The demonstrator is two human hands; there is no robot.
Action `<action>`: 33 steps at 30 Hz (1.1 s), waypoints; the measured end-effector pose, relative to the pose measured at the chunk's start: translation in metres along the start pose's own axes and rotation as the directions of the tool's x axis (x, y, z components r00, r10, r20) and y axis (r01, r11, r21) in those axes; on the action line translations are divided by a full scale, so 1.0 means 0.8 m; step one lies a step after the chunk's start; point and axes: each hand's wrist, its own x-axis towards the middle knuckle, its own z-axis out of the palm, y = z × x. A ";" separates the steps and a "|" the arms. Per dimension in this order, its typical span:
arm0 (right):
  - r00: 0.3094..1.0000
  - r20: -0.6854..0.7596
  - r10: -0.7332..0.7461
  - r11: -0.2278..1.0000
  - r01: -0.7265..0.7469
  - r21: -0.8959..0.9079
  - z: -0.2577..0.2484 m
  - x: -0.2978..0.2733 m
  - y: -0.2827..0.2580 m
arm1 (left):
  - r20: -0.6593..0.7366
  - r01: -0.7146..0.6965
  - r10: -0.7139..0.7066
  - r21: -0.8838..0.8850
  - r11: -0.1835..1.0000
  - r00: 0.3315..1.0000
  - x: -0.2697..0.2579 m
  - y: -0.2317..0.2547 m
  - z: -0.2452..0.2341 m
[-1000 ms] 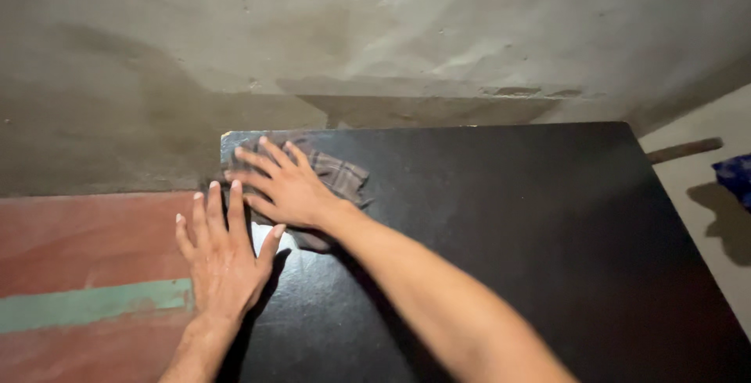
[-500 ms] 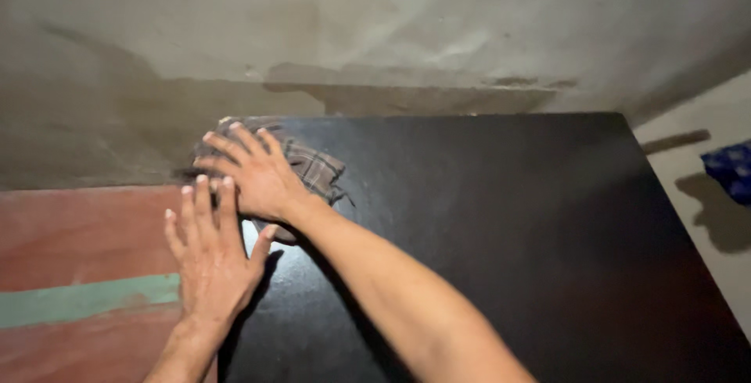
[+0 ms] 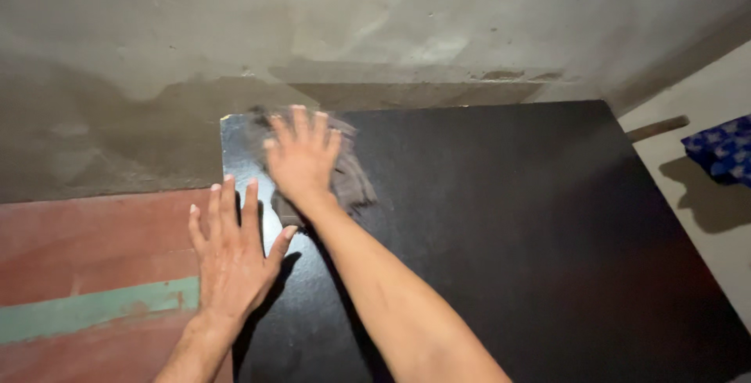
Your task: The person wipes the side of a metal bed frame with a dark cloth, then moves to a black table and wipes its surface. The person uses a cloth to clean both surfaces in a bedroom setting.
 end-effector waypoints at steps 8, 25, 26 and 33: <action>0.825 0.155 -0.543 0.818 0.479 0.318 -0.039 -0.028 0.000 | 0.005 0.031 -0.031 -0.008 1.000 1.000 -0.004 -0.006 -0.005; 0.901 0.185 -0.392 0.908 0.347 0.234 -0.006 0.011 -0.034 | -0.021 0.023 -0.023 -0.036 0.999 1.000 -0.002 -0.021 -0.005; 0.891 0.195 -0.410 0.902 0.363 0.236 -0.013 0.002 -0.035 | -0.035 0.011 -0.012 -0.036 0.999 0.999 0.002 -0.021 -0.005; 0.829 0.254 -0.499 0.864 0.451 0.226 -0.047 -0.058 -0.002 | -0.037 0.000 -0.003 -0.057 0.998 0.999 0.008 -0.016 -0.005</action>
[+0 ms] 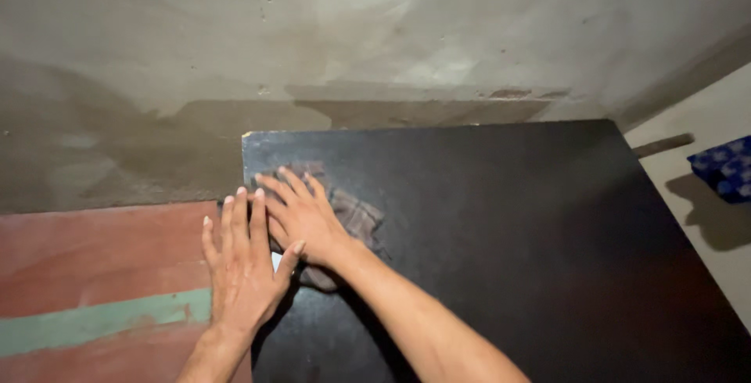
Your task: The person wipes the side of a metal bed frame with a dark cloth, then moves to a black table and wipes its surface. The person uses a cloth to clean both surfaces in a bedroom setting.
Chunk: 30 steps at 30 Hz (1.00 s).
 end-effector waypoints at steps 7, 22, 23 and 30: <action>0.984 -0.046 0.170 0.985 -0.170 -0.004 0.032 0.120 0.016 | -0.001 0.008 -0.008 -0.030 1.000 1.000 -0.027 0.006 0.012; 0.953 -0.125 0.275 0.947 -0.291 -0.133 -0.080 -0.141 0.079 | 0.068 0.012 -0.013 0.017 1.000 0.998 -0.024 0.045 0.015; 0.920 -0.156 0.360 0.917 -0.379 -0.123 -0.074 -0.129 0.096 | 0.083 0.022 -0.023 0.023 0.999 0.996 -0.030 0.050 0.015; 0.927 -0.258 0.270 0.951 -0.299 -0.080 -0.036 -0.069 0.031 | -0.021 0.076 -0.076 -0.017 0.997 0.997 -0.068 0.088 0.024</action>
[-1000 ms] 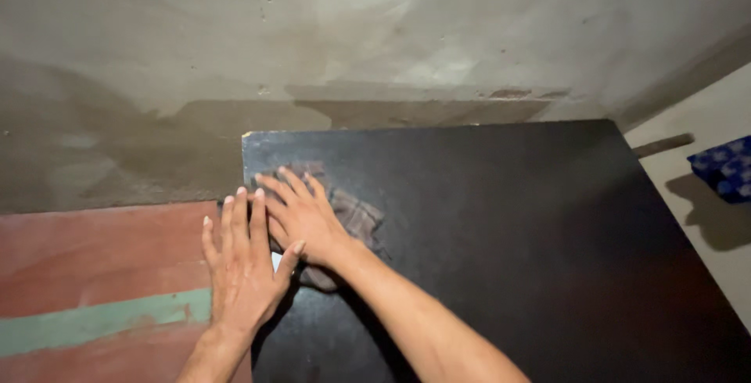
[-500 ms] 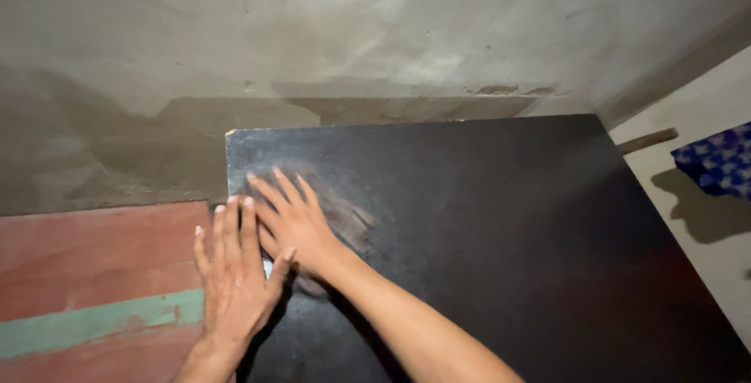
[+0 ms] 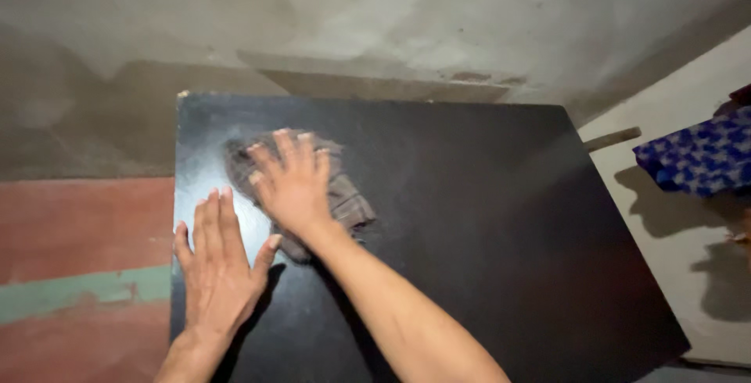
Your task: The person wipes the side of a metal bed frame with a dark cloth, then moves to a black table and wipes its surface. The person uses a cloth to clean both surfaces in a bedroom setting.
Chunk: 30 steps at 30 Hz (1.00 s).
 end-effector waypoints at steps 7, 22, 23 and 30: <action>0.887 0.198 -0.417 0.892 0.359 0.275 -0.133 -0.163 0.032 | 0.009 0.030 -0.031 0.134 0.991 0.999 -0.037 0.032 -0.020; 0.955 0.153 -0.256 0.947 0.216 0.236 -0.138 -0.205 -0.003 | 0.081 0.057 -0.088 0.334 0.941 0.993 -0.128 0.075 -0.051; 0.930 0.190 -0.315 0.925 0.256 0.280 -0.154 -0.217 0.000 | 0.097 0.059 -0.097 0.335 0.940 0.991 -0.134 0.076 -0.053; 0.980 0.141 -0.143 0.959 0.102 0.266 -0.193 -0.235 0.017 | 0.196 -0.027 -0.039 0.323 0.946 0.980 -0.170 0.101 -0.071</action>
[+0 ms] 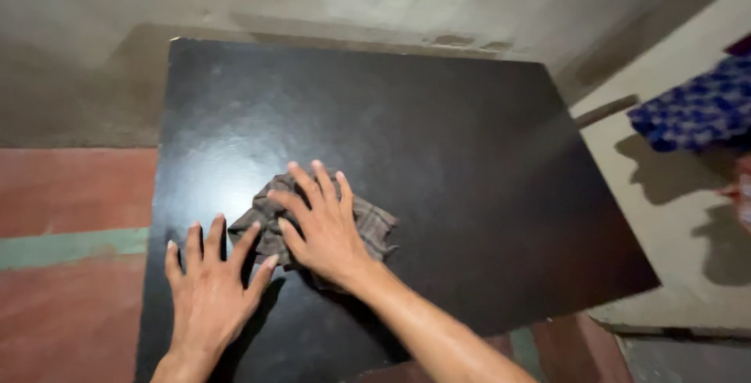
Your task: The person wipes the side of a metal bed frame with a dark cloth, then moves to a black table and wipes its surface. The person uses a cloth to clean both surfaces in a bedroom setting.
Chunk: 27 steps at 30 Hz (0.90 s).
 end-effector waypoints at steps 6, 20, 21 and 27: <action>0.853 -0.083 0.515 0.855 -0.506 0.113 0.071 0.032 -0.066 | -0.072 -0.005 -0.025 -0.391 0.920 0.997 -0.034 -0.001 -0.014; 0.981 0.195 0.020 0.999 -0.014 -0.034 0.016 -0.017 0.021 | -0.151 0.078 -0.108 -0.188 0.979 0.983 -0.048 -0.023 -0.032; 0.992 0.105 0.071 0.994 -0.061 -0.096 0.020 -0.008 0.022 | -0.153 0.063 -0.095 -0.201 0.978 0.984 -0.047 -0.023 -0.034; 0.960 -0.174 0.219 0.919 -0.263 -0.293 0.069 0.006 -0.048 | -0.175 0.023 -0.066 -0.240 0.971 0.982 -0.042 -0.018 -0.034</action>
